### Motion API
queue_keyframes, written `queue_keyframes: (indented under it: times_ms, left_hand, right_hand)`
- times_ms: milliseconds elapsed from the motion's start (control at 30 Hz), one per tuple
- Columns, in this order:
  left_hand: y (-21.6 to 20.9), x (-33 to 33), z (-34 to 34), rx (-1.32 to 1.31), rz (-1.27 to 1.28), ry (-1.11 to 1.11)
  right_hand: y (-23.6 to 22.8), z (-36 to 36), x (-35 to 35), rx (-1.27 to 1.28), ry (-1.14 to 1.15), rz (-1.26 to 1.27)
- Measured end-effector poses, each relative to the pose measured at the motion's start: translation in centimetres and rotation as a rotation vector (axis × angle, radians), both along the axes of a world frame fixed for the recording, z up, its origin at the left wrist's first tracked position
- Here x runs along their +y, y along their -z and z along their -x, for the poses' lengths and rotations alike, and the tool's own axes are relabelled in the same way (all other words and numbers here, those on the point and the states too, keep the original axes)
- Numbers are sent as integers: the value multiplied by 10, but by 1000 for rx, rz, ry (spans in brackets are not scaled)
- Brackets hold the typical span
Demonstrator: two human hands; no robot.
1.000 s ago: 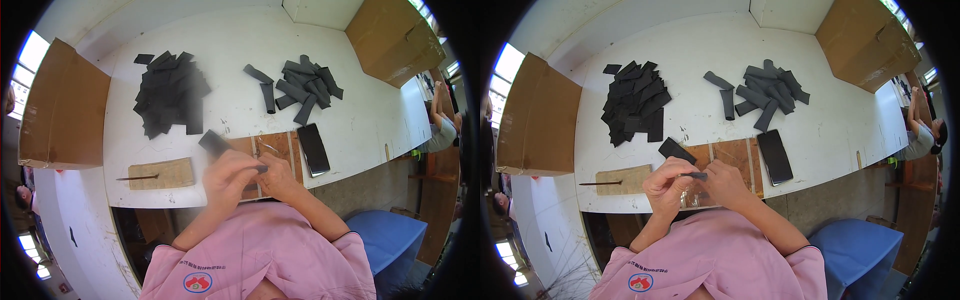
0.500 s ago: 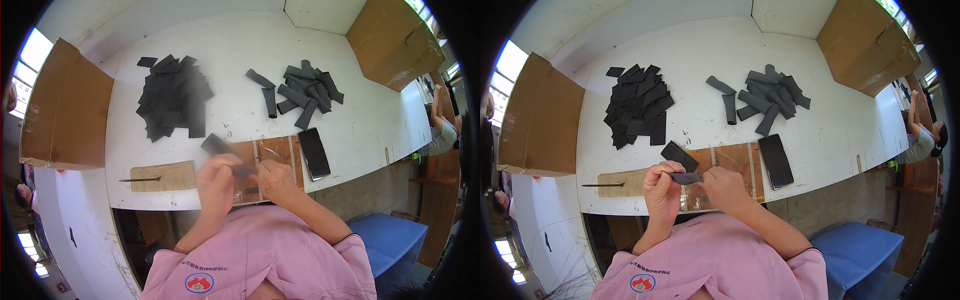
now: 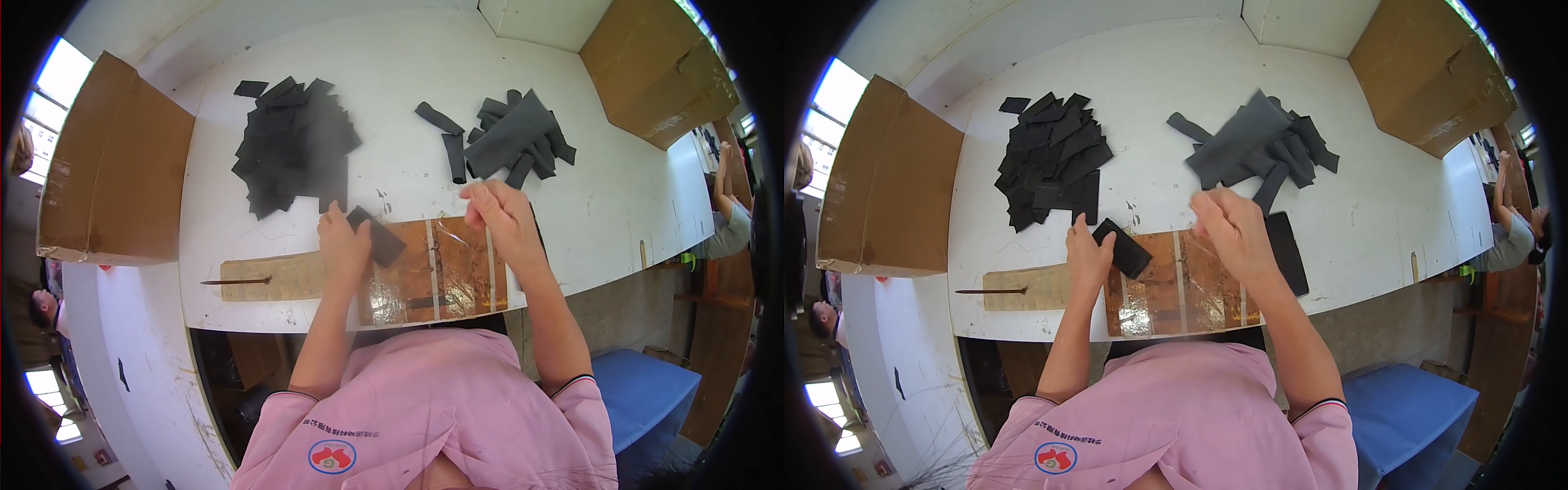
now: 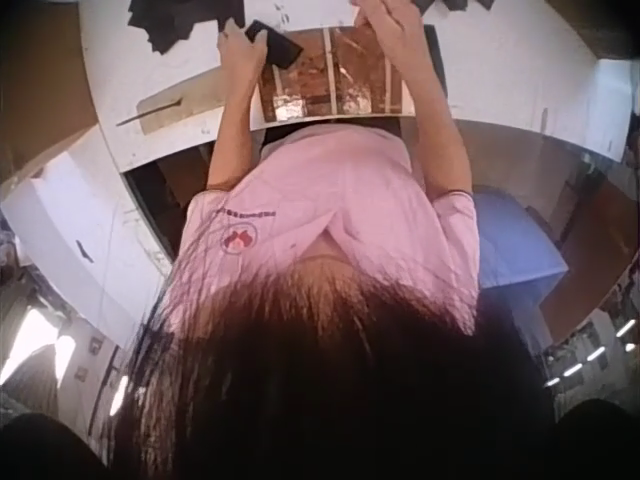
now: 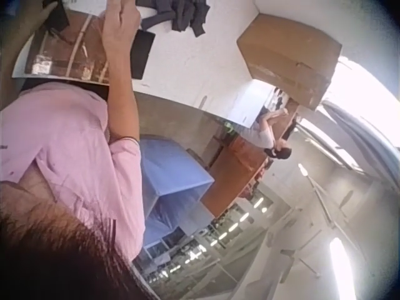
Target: Folding black rectangular strips, likely leather or heavy synthetic material, as part of an assembly or manufacturing process.
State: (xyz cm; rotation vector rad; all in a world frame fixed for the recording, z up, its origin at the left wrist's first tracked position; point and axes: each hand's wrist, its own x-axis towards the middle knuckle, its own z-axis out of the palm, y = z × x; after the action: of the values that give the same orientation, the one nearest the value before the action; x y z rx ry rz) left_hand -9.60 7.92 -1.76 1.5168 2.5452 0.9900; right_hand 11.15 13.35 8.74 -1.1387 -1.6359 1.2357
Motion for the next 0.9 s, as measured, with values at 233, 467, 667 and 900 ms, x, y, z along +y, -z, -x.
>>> queue_keyframes:
  times_ms: [233, 467, 667, 900]
  left_hand:
    - [16, -3, 26, -418, -7, 210]
    - [-93, -62, -6, -667, 38, 1009]
    - [-111, -74, -27, -323, -7, 1204]
    - [-118, -79, -36, -153, -36, 1235]
  right_hand:
    - [29, -4, -77, -218, -251, 155]
    - [61, -7, -102, 558, -407, 1235]
    - [48, 4, -120, 853, -364, 1182]
    - [15, -10, -108, 604, -322, 998]
